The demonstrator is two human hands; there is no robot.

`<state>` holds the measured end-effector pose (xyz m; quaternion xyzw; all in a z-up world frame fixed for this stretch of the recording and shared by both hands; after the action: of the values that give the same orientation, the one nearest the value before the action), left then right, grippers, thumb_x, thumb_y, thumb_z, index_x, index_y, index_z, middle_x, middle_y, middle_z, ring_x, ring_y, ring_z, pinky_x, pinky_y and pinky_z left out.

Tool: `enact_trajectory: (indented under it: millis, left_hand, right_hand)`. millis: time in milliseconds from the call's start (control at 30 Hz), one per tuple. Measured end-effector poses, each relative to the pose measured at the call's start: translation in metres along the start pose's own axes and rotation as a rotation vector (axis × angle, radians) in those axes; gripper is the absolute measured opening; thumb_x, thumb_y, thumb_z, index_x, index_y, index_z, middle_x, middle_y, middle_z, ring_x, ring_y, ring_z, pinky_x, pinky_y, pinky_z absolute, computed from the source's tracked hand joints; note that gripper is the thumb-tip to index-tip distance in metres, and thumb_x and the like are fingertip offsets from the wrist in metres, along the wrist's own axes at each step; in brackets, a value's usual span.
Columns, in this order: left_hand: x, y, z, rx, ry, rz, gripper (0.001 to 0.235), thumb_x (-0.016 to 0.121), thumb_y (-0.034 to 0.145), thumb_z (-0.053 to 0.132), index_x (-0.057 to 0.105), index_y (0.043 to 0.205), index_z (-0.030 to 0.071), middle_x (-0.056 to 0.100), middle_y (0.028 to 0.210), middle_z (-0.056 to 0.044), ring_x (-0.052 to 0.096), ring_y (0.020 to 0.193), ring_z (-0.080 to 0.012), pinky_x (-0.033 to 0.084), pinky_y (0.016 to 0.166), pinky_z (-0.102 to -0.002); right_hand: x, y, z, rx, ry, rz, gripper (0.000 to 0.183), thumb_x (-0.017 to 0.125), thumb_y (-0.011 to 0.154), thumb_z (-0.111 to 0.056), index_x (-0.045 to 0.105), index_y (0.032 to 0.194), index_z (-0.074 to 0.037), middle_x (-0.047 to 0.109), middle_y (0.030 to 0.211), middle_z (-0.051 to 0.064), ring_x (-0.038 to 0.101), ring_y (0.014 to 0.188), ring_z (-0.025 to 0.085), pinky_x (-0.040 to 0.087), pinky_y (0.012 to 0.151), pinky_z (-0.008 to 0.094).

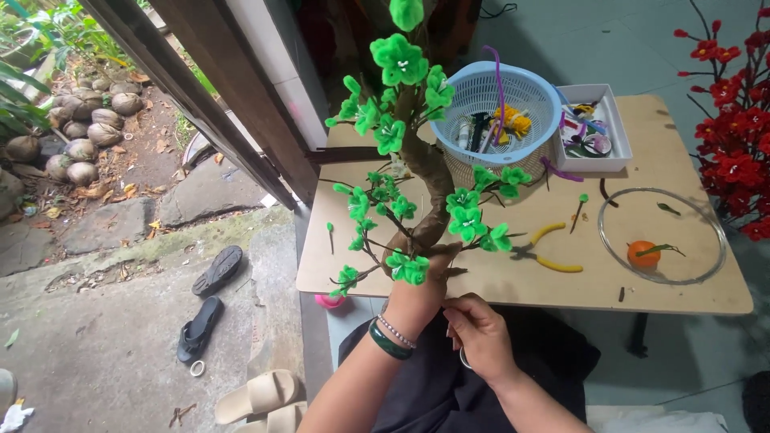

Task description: Assembling a decorative artificial tree by attaching green flower-like elements to the branches using thin wire.

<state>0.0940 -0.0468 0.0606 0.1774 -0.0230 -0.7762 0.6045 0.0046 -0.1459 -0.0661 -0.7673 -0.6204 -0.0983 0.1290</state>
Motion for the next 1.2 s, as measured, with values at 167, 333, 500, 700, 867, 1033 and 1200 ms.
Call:
enact_trajectory:
  millis: [167,333,500,700,867,1033,1200]
  left_hand:
    - [-0.021,-0.004,0.015,-0.218,-0.346,0.183,0.040,0.067,0.081,0.001,0.060,0.120,-0.004,0.073,0.114,-0.016,0.073,0.105,-0.0238,0.062,0.073,-0.029]
    - [-0.002,-0.008,0.024,0.195,0.582,-0.091,0.028,0.060,0.085,0.006,0.072,0.109,-0.001,0.075,0.108,-0.015,0.074,0.089,-0.0276,0.056,0.075,-0.035]
    - [-0.009,-0.007,0.020,0.114,0.631,-0.088,0.034,0.063,0.078,0.015,0.074,0.109,0.009,0.075,0.080,-0.009,0.072,0.068,-0.0302,0.058,0.059,-0.038]
    - [-0.004,-0.015,-0.040,-0.151,0.755,-0.209,0.027,0.061,0.097,0.039,0.073,0.119,0.029,0.066,0.099,-0.008,0.070,0.071,-0.0283,0.057,0.063,-0.038]
    - [-0.006,-0.020,0.006,0.385,0.877,-0.023,0.030,0.073,0.078,0.011,0.078,0.106,0.020,0.071,0.106,0.000,0.068,0.078,-0.0224,0.053,0.055,-0.036]
    - [-0.017,-0.035,-0.006,0.706,0.850,0.185,0.022,0.072,0.082,0.018,0.074,0.087,0.039,0.060,0.079,0.007,0.065,0.062,-0.0202,0.057,0.059,-0.033]
    - [-0.026,-0.044,0.011,0.827,0.769,0.185,0.015,0.075,0.086,0.018,0.071,0.080,0.032,0.054,0.076,0.003,0.059,0.060,-0.0214,0.053,0.063,-0.032]
  right_hand:
    - [0.003,0.006,0.010,-0.047,0.041,-0.021,0.021,0.061,0.093,0.008,0.074,0.109,0.010,0.067,0.097,0.013,0.059,0.072,0.018,0.052,0.061,0.028]
    - [0.005,0.016,-0.001,-0.084,-0.206,-0.048,0.027,0.061,0.094,0.004,0.077,0.115,0.001,0.065,0.093,0.007,0.058,0.071,0.015,0.053,0.064,0.026]
    - [0.010,0.020,-0.020,-0.201,-0.603,-0.056,0.018,0.058,0.091,-0.006,0.076,0.095,-0.008,0.059,0.072,0.002,0.054,0.063,0.015,0.045,0.057,0.030]
    - [0.027,0.005,-0.063,-0.597,-1.008,-0.040,0.047,0.062,0.084,-0.002,0.066,0.127,-0.022,0.066,0.088,0.004,0.061,0.078,0.026,0.050,0.070,0.038]
    - [-0.008,0.021,-0.009,-0.065,-0.123,-0.150,0.034,0.051,0.095,-0.010,0.080,0.106,0.004,0.064,0.085,0.006,0.052,0.073,0.015,0.043,0.065,0.027]
    - [0.017,0.070,0.014,0.460,0.785,-0.526,0.065,0.054,0.086,-0.058,0.065,0.115,0.000,0.065,0.092,0.018,0.063,0.079,0.037,0.049,0.072,0.053]
    - [0.010,0.102,-0.014,0.446,1.052,-0.612,0.085,0.063,0.089,-0.062,0.057,0.129,0.013,0.065,0.093,0.007,0.066,0.087,0.022,0.052,0.088,0.054]
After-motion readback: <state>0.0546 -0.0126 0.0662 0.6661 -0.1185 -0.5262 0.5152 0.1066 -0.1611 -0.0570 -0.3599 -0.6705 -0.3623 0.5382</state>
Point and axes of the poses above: each hand's wrist, its own y-axis towards the middle knuckle, its own x-axis out of the palm, z = x × y, the point moved 10 cm from there along y, towards the middle knuckle
